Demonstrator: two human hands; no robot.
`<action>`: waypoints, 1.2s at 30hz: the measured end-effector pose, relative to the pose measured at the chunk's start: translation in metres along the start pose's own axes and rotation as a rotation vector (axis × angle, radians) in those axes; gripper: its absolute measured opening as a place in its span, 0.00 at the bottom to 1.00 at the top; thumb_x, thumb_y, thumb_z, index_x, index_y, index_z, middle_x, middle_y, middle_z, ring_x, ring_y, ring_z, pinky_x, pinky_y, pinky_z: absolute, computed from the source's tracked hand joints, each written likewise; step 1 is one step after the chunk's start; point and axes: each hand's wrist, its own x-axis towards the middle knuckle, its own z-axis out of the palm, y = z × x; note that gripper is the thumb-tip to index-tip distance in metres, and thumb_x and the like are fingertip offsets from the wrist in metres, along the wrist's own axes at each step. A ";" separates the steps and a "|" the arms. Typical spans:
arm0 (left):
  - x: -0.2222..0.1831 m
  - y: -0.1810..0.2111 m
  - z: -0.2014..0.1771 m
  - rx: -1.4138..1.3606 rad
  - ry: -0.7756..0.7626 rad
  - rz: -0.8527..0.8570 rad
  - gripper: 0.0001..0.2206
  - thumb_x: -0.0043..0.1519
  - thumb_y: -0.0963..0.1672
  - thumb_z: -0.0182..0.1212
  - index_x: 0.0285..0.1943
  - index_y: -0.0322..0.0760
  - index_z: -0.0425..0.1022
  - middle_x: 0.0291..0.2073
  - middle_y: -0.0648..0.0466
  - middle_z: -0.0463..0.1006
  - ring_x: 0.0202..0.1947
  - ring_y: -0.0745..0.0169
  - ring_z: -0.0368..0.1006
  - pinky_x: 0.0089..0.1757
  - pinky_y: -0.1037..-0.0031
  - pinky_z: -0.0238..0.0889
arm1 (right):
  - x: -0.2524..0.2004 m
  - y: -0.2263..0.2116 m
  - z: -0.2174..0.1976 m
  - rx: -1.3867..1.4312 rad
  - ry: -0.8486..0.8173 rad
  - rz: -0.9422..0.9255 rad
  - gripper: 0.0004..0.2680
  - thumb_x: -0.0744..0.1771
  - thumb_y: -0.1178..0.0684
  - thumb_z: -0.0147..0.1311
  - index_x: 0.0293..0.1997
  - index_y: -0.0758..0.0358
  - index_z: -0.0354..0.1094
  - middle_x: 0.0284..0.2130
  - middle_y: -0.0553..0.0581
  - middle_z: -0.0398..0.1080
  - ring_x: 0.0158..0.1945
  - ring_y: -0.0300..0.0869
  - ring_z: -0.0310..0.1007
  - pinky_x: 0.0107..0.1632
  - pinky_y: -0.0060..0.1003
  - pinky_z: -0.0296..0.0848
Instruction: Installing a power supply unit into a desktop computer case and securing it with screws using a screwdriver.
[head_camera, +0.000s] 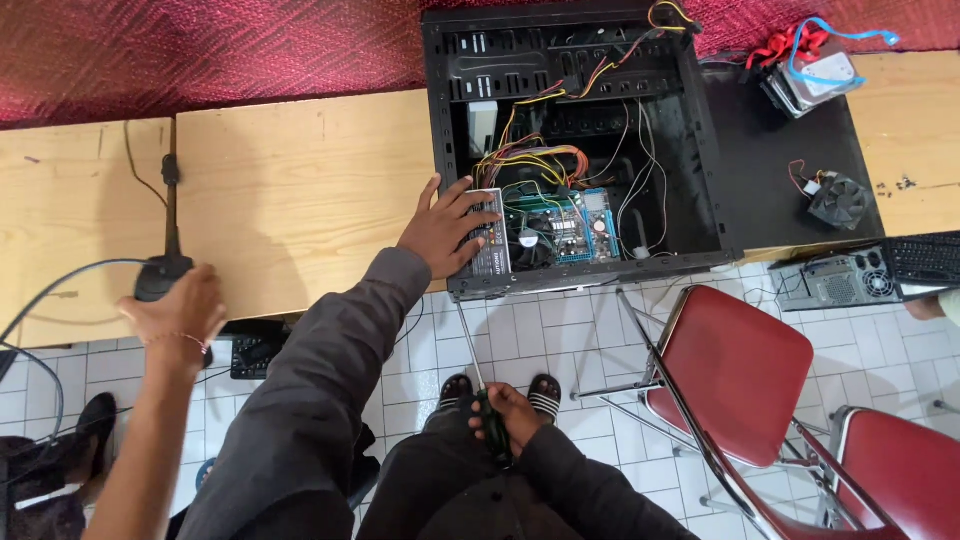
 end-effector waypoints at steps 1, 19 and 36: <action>0.000 0.000 0.000 0.006 -0.005 -0.009 0.21 0.69 0.52 0.50 0.71 0.53 0.72 0.74 0.56 0.64 0.78 0.40 0.49 0.69 0.33 0.27 | 0.000 -0.002 -0.001 0.004 -0.033 0.007 0.15 0.68 0.46 0.57 0.54 0.63 0.62 0.36 0.66 0.73 0.32 0.54 0.76 0.29 0.46 0.77; 0.001 0.003 -0.002 -0.004 -0.023 -0.048 0.21 0.67 0.50 0.54 0.70 0.55 0.72 0.73 0.57 0.65 0.78 0.43 0.49 0.70 0.35 0.26 | -0.002 0.019 0.023 0.012 -0.076 0.013 0.14 0.66 0.49 0.60 0.49 0.71 0.69 0.41 0.67 0.76 0.41 0.52 0.78 0.38 0.46 0.80; -0.002 0.004 -0.007 -0.070 0.005 -0.013 0.20 0.68 0.49 0.52 0.69 0.54 0.73 0.72 0.55 0.66 0.78 0.40 0.50 0.70 0.31 0.25 | 0.015 0.028 0.012 -0.003 -0.003 0.012 0.07 0.67 0.54 0.63 0.42 0.66 0.70 0.34 0.61 0.75 0.44 0.50 0.82 0.40 0.43 0.78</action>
